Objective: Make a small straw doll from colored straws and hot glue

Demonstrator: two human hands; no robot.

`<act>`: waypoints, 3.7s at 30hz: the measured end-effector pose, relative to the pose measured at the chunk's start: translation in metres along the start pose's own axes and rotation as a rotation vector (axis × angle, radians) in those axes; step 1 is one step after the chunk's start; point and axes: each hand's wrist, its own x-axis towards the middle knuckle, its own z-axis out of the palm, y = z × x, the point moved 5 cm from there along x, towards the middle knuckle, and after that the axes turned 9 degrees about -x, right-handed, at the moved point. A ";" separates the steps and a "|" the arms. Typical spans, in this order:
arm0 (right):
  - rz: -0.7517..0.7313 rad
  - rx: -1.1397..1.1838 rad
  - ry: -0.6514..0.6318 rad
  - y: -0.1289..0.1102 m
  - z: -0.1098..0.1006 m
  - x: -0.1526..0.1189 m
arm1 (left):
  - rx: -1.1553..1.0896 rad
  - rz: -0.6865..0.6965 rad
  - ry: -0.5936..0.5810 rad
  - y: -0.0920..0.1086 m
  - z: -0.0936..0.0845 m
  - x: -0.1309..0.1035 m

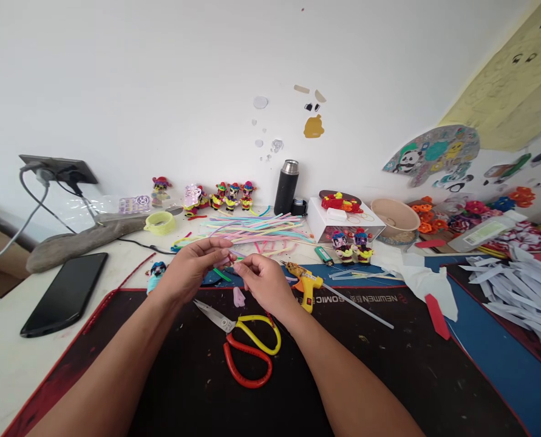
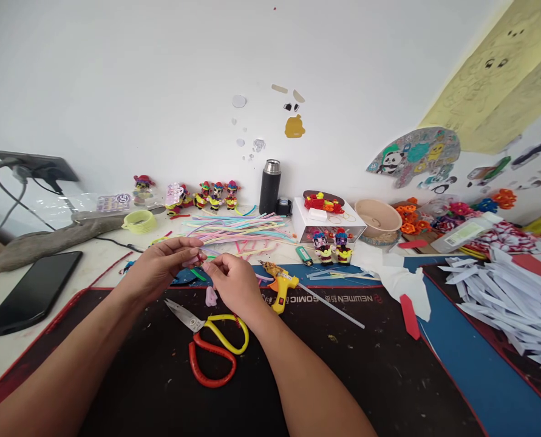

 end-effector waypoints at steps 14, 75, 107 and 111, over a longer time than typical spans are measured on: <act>-0.039 -0.058 0.044 -0.005 -0.004 -0.002 | -0.147 -0.103 -0.004 -0.007 -0.001 0.000; -0.061 0.015 0.013 -0.007 0.002 -0.005 | -0.243 -0.138 0.031 -0.023 0.007 0.001; -0.003 0.111 -0.018 0.000 0.001 0.000 | 0.982 0.598 -0.230 0.024 0.023 -0.024; -0.008 0.088 -0.013 -0.003 0.000 0.000 | 0.989 0.571 -0.189 0.022 0.024 -0.022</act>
